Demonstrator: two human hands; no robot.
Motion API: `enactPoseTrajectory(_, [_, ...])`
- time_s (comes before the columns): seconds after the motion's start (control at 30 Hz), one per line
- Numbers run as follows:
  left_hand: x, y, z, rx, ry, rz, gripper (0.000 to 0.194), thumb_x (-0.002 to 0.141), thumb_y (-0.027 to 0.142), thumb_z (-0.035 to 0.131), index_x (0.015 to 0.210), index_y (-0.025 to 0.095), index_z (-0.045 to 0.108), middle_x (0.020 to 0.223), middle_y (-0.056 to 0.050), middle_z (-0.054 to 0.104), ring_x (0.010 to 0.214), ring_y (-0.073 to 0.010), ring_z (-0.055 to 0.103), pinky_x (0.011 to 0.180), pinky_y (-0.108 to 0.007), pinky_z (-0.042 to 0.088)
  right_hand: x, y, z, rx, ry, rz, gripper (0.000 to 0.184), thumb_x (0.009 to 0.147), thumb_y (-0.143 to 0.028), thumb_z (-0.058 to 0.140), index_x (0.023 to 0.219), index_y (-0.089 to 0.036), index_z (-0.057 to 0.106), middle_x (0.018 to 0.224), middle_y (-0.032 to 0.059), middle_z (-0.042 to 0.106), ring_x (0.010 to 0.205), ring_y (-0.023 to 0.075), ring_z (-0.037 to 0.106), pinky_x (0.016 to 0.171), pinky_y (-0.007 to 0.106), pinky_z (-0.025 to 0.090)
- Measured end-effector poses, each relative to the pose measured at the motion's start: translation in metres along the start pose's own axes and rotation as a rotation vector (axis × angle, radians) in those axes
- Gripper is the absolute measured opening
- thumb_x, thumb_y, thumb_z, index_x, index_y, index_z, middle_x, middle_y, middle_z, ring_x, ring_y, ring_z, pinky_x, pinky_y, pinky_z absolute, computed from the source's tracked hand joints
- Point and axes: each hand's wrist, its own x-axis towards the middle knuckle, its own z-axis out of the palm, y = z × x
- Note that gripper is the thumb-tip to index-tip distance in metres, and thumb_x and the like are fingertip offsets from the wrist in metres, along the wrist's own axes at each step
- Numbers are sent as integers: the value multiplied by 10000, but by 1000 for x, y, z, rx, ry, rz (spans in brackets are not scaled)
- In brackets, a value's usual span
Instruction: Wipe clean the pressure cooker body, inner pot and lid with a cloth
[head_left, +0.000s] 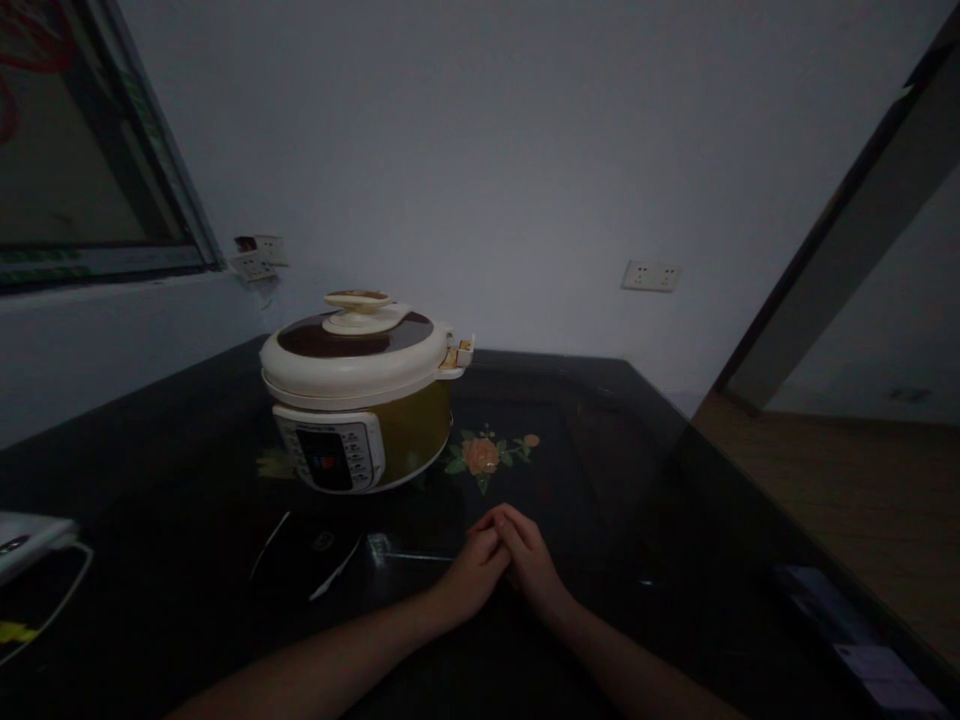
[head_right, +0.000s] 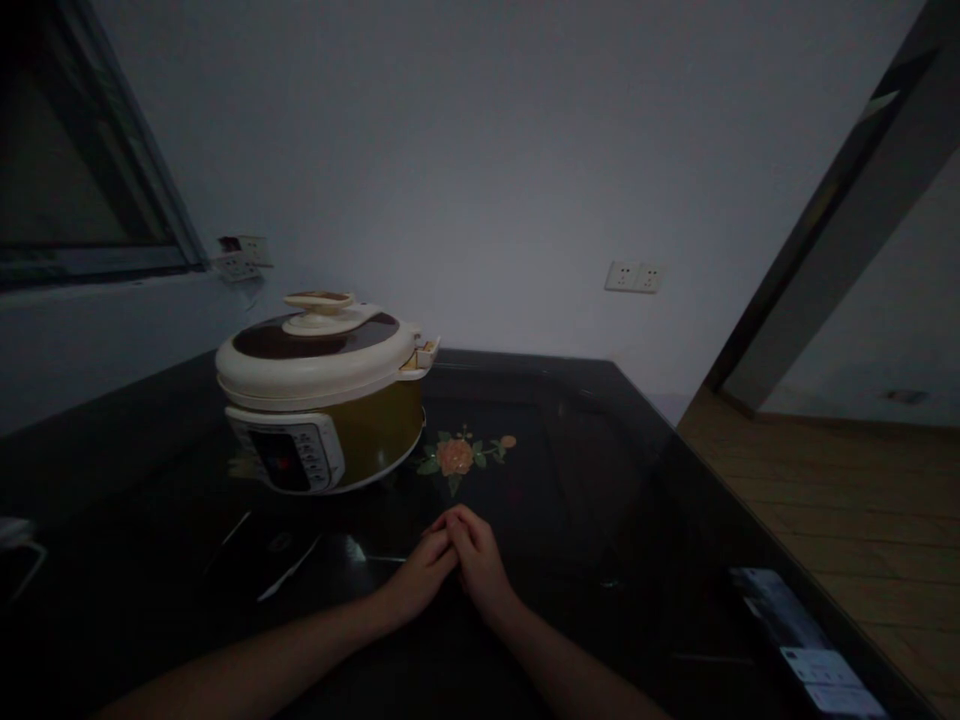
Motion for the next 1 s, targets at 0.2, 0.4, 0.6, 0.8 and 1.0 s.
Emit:
enactPoseTrajectory(0.2, [0, 1, 1, -46, -15, -22, 320, 854, 355, 434, 900, 121, 647, 917, -94, 670, 864, -217, 596, 750, -326, 461, -1, -6, 0, -55, 16, 25, 346, 851, -499, 499, 737, -198, 626, 717, 18, 625, 674, 154, 562, 678, 278, 454])
enactPoseTrajectory(0.4, [-1, 1, 1, -36, -15, -5, 317, 847, 357, 428, 863, 121, 639, 917, -102, 664, 864, -225, 595, 772, -342, 458, 0, -2, 0, -44, 10, 16, 356, 849, -510, 498, 730, -195, 614, 711, 18, 614, 692, 158, 565, 672, 274, 445])
enactPoseTrajectory(0.6, [-1, -2, 1, -16, -5, -17, 309, 843, 341, 417, 829, 118, 630, 870, -97, 654, 856, -225, 588, 771, -342, 455, 1, -1, 0, -22, 4, 8, 348, 849, -505, 502, 744, -190, 606, 727, 22, 620, 727, 168, 582, 702, 283, 448])
enactPoseTrajectory(0.8, [0, 3, 0, -7, -10, -15, 312, 846, 347, 419, 839, 125, 637, 870, -93, 651, 857, -223, 582, 783, -341, 456, -1, -6, 0, -67, 4, 29, 363, 857, -515, 482, 736, -199, 615, 711, 13, 604, 676, 154, 560, 666, 273, 444])
enactPoseTrajectory(1.0, [0, 4, -1, 13, -8, 1, 306, 850, 341, 431, 854, 132, 654, 913, -91, 660, 912, -227, 576, 848, -353, 441, 1, -1, 0, -45, 3, 22, 359, 846, -526, 492, 747, -199, 603, 730, 20, 616, 713, 167, 576, 673, 282, 446])
